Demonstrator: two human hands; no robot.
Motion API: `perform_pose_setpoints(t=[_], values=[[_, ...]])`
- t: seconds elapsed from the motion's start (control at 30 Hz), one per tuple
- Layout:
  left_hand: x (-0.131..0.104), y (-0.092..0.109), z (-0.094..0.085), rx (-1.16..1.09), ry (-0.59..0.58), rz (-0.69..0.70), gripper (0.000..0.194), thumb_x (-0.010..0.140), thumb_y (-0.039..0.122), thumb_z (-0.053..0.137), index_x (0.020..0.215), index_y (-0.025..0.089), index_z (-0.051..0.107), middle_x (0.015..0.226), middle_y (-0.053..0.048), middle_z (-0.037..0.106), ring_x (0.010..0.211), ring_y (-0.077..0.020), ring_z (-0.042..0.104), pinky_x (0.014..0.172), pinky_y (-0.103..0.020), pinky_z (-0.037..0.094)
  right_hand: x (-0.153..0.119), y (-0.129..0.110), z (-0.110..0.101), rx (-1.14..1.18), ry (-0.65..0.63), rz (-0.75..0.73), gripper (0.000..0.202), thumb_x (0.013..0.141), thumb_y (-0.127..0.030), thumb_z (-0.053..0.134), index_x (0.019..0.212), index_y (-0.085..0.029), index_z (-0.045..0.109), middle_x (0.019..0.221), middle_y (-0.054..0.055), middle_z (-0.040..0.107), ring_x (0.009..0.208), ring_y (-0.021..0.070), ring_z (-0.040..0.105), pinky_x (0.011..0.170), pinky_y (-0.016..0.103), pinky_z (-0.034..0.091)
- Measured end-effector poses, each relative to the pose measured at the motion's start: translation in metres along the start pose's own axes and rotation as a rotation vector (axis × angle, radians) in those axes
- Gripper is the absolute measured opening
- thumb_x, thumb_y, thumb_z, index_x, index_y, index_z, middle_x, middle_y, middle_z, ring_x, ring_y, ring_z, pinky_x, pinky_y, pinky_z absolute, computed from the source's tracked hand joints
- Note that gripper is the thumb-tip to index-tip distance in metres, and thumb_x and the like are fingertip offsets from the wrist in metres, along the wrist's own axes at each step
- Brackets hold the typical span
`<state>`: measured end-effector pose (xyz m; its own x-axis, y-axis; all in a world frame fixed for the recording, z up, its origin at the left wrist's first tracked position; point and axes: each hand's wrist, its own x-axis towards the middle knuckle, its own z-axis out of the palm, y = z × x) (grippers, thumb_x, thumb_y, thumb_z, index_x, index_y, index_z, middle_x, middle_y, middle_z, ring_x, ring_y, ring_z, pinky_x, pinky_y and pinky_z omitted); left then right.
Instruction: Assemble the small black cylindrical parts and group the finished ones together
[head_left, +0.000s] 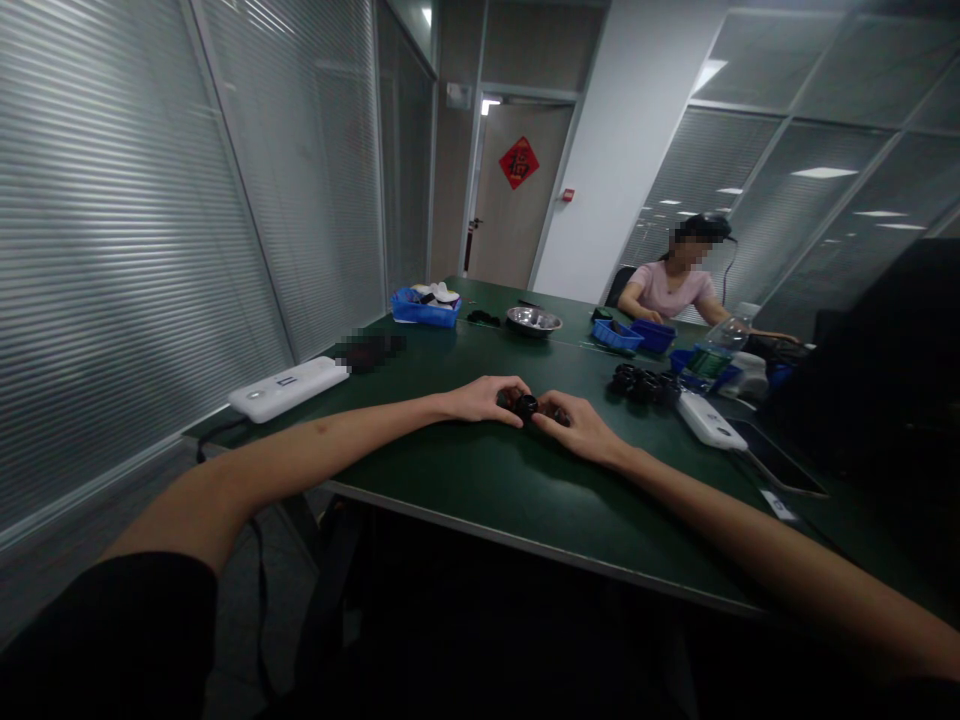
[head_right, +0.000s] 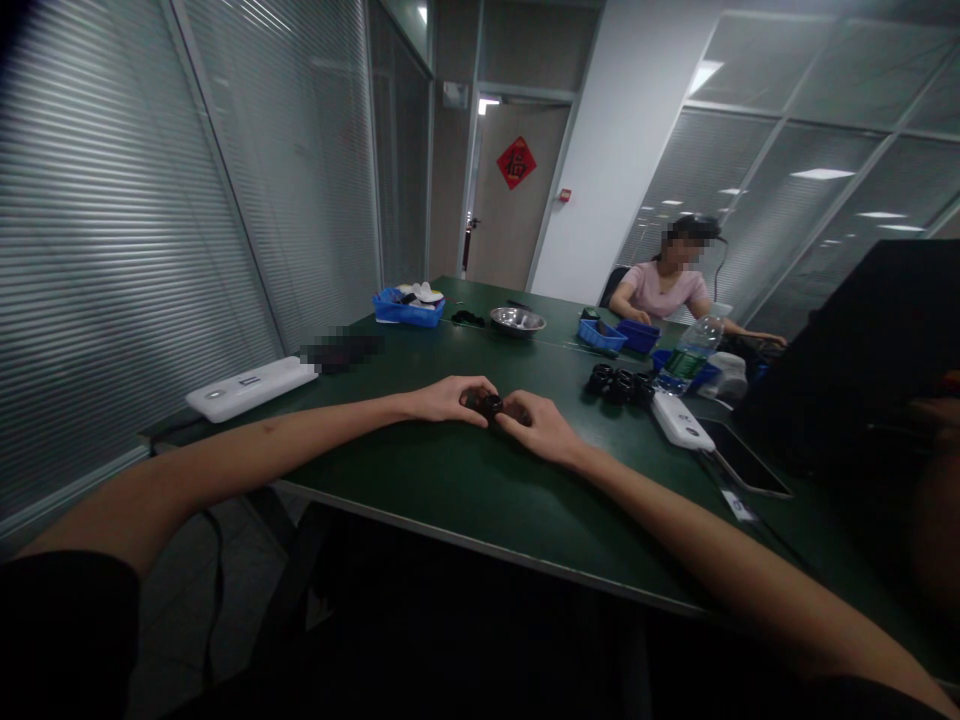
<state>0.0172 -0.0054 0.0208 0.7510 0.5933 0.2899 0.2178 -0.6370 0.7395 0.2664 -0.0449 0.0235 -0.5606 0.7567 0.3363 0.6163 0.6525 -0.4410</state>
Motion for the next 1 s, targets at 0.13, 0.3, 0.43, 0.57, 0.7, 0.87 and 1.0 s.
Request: perform_pose_setpoints(t=[0.13,0.3,0.43,0.57,0.7,0.87,1.0], values=[[0.0,-0.001,0.0,0.004,0.005,0.003,0.055,0.078,0.04,0.083,0.123,0.016,0.061,0.109,-0.007,0.068,0.099,-0.0217,0.062,0.085,-0.035,0.044,0.0,0.001,0.002,0.003,0.014,-0.009,0.032,0.096,-0.051,0.061,0.094,-0.018,0.065,0.084,0.002,0.066,0.071,0.0167,0.057,0.065,0.029,0.042],[0.001,-0.002,0.001,0.007,0.019,-0.005,0.055,0.077,0.042,0.084,0.12,0.015,0.062,0.105,-0.007,0.067,0.097,-0.0207,0.062,0.085,-0.034,0.044,0.0,0.007,0.002,-0.012,0.01,-0.051,0.027,0.099,-0.044,0.057,0.1,-0.018,0.066,0.089,0.004,0.069,0.075,0.018,0.059,0.069,0.03,0.044],[0.0,0.0,0.001,0.017,0.009,-0.001,0.054,0.078,0.041,0.083,0.12,0.015,0.062,0.104,-0.006,0.066,0.096,-0.0197,0.06,0.083,-0.032,0.043,0.0,0.008,0.002,-0.009,0.009,-0.059,0.024,0.1,-0.04,0.056,0.102,-0.019,0.067,0.093,0.005,0.071,0.08,0.0199,0.063,0.073,0.031,0.046],[-0.001,0.001,0.0,0.045,-0.003,-0.004,0.053,0.08,0.043,0.081,0.121,0.015,0.062,0.106,-0.006,0.065,0.095,-0.0195,0.059,0.083,-0.032,0.043,0.0,0.009,0.002,-0.007,0.009,-0.062,0.024,0.101,-0.039,0.055,0.104,-0.019,0.068,0.097,0.006,0.073,0.083,0.021,0.065,0.076,0.032,0.047],[0.0,0.0,0.0,0.057,0.005,-0.017,0.053,0.079,0.045,0.081,0.119,0.016,0.063,0.104,-0.005,0.066,0.094,-0.0198,0.06,0.083,-0.032,0.043,0.001,0.01,0.001,-0.007,0.016,-0.069,0.026,0.101,-0.039,0.053,0.103,-0.019,0.07,0.096,0.007,0.074,0.083,0.021,0.065,0.076,0.032,0.048],[-0.001,0.0,0.0,0.056,0.005,-0.022,0.052,0.079,0.045,0.081,0.118,0.015,0.064,0.104,-0.006,0.067,0.093,-0.0197,0.06,0.084,-0.032,0.043,0.001,0.008,-0.001,-0.018,0.017,-0.064,0.029,0.102,-0.04,0.05,0.097,-0.019,0.069,0.091,0.006,0.072,0.082,0.0212,0.065,0.075,0.032,0.047],[-0.001,0.0,0.0,0.053,-0.003,-0.014,0.052,0.08,0.044,0.081,0.12,0.015,0.064,0.105,-0.006,0.066,0.094,-0.0198,0.06,0.084,-0.032,0.043,0.001,0.006,-0.002,-0.03,0.017,-0.058,0.03,0.102,-0.041,0.05,0.096,-0.02,0.07,0.092,0.006,0.073,0.083,0.0218,0.066,0.076,0.032,0.048]])
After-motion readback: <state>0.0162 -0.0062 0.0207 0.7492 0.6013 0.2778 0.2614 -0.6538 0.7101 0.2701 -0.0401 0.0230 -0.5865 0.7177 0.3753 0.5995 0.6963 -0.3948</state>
